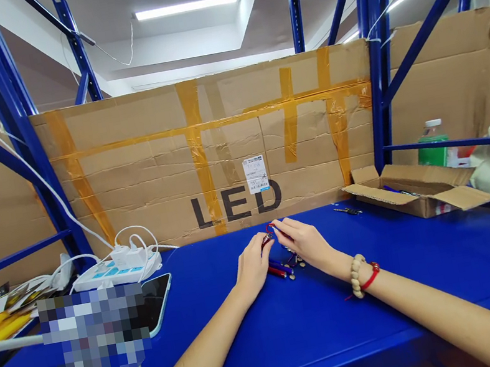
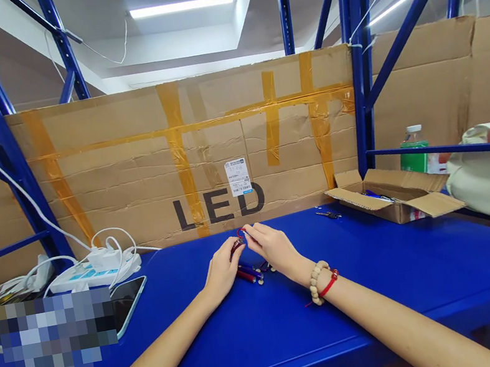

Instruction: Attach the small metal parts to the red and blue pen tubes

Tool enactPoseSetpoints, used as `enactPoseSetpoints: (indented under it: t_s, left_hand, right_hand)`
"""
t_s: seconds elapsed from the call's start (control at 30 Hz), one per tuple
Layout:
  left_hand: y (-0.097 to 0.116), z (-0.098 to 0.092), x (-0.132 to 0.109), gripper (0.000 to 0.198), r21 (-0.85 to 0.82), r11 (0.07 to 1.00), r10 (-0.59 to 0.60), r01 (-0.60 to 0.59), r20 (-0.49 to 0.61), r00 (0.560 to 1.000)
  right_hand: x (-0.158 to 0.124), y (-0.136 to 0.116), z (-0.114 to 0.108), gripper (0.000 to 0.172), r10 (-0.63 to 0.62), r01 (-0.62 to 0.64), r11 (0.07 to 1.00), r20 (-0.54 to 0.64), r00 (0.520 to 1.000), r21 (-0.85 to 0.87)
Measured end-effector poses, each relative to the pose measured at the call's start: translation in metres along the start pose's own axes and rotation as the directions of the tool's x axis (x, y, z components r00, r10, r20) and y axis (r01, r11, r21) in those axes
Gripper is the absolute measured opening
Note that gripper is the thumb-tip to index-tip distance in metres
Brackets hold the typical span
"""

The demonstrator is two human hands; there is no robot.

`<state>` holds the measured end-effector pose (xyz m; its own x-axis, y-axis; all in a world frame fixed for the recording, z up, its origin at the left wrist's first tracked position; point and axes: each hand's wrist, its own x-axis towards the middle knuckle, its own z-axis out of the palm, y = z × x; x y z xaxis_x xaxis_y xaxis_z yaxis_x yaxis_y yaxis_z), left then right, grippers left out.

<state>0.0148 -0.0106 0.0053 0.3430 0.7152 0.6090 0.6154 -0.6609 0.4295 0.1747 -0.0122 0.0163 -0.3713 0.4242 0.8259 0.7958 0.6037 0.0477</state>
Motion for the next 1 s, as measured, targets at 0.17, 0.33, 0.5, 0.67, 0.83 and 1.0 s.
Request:
enactPoseSetpoints:
  t_s: [0.17, 0.33, 0.5, 0.67, 0.83, 1.0]
  left_hand:
    - [0.0007, 0.0001, -0.0011, 0.022, 0.07, 0.996, 0.064, -0.062, -0.025, 0.998]
    - [0.0045, 0.0, -0.0026, 0.022, 0.108, 0.99, 0.091, -0.087, -0.029, 0.995]
    - [0.0055, -0.0011, -0.0024, 0.021, 0.094, 0.996, 0.007, -0.003, -0.035, 0.999]
    - [0.0075, -0.0013, -0.0031, 0.022, 0.123, 0.992, 0.018, -0.019, 0.005, 1.0]
    - [0.0082, -0.0016, -0.0031, 0.024, 0.134, 0.991, -0.035, 0.03, 0.031, 0.999]
    - [0.0063, -0.0016, -0.0022, 0.024, 0.146, 0.983, -0.116, 0.114, 0.009, 0.993]
  right_hand:
    - [-0.0015, 0.0009, 0.0019, 0.033, 0.036, -0.035, 0.999, -0.013, 0.999, 0.011]
    - [-0.001, -0.0013, 0.0008, 0.034, 0.025, -0.024, 0.999, -0.021, 0.999, 0.03]
    - [-0.0003, -0.0006, -0.001, 0.034, 0.06, -0.059, 0.998, -0.032, 0.998, 0.033]
    - [-0.0012, -0.0022, -0.0003, 0.034, 0.02, -0.019, 0.999, -0.021, 1.0, 0.044]
    - [-0.001, -0.0051, -0.0008, 0.034, 0.02, -0.021, 0.999, 0.017, 1.0, 0.034]
    - [-0.0012, -0.0043, 0.0, 0.033, 0.043, -0.045, 0.998, 0.07, 0.997, 0.033]
